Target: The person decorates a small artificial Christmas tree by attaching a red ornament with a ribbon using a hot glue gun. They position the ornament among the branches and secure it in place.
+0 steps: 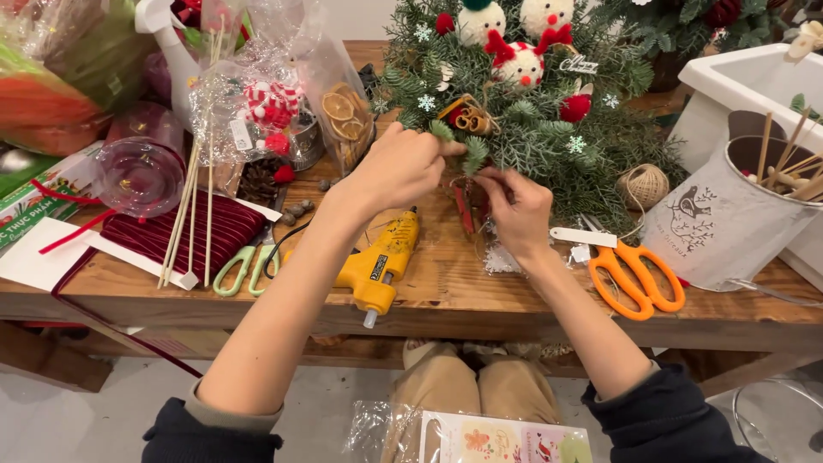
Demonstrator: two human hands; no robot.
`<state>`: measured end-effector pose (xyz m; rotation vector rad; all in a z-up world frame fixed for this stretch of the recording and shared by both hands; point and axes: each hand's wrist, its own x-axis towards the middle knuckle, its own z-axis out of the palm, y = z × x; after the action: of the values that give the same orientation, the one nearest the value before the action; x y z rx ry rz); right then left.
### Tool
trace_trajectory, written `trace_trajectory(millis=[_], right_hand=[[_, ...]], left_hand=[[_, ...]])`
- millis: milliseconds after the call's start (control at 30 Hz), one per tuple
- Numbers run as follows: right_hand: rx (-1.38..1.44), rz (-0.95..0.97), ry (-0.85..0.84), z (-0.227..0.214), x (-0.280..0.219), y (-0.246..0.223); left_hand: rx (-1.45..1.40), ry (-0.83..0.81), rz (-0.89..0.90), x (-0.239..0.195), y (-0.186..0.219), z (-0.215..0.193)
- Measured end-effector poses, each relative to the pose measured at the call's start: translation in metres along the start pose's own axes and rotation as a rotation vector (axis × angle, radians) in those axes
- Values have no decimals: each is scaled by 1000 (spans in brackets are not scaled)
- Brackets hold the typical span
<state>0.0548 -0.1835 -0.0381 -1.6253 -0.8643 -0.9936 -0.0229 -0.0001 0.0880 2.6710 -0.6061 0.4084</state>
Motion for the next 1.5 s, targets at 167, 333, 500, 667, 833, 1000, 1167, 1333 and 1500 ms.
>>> trace_trajectory(millis=[167,333,500,667,833,1000,1167,1333,1500], right_hand=[[-50,-41,6,0,-2,10],[-101,-80,-14,-4,-1,16],[-163,-88,-35,-13,2,15],[-164,-95,-178,-22,5,6],[-173,-64,-204,-22,1,10],[-148,-20,-140,-24,-8,11],[-114,20,-148,-25,-7,4],[-122,22,-149,-25,-6,-1],[-76,27,-153,-26,-2,-2]], left_hand=[[94,28,-37,10,-9,14],[134,93,-57,3,2,19],[-27,197,-232,-53,47,-50],[-503,482,-251,-129,43,-81],[-806,554,-314,-139,6,-38],[-1221,532,-45,-136,-22,-2],[-1210,485,-84,-135,-4,-2],[-981,422,-152,-114,-17,47],[-425,292,-148,-80,8,72]])
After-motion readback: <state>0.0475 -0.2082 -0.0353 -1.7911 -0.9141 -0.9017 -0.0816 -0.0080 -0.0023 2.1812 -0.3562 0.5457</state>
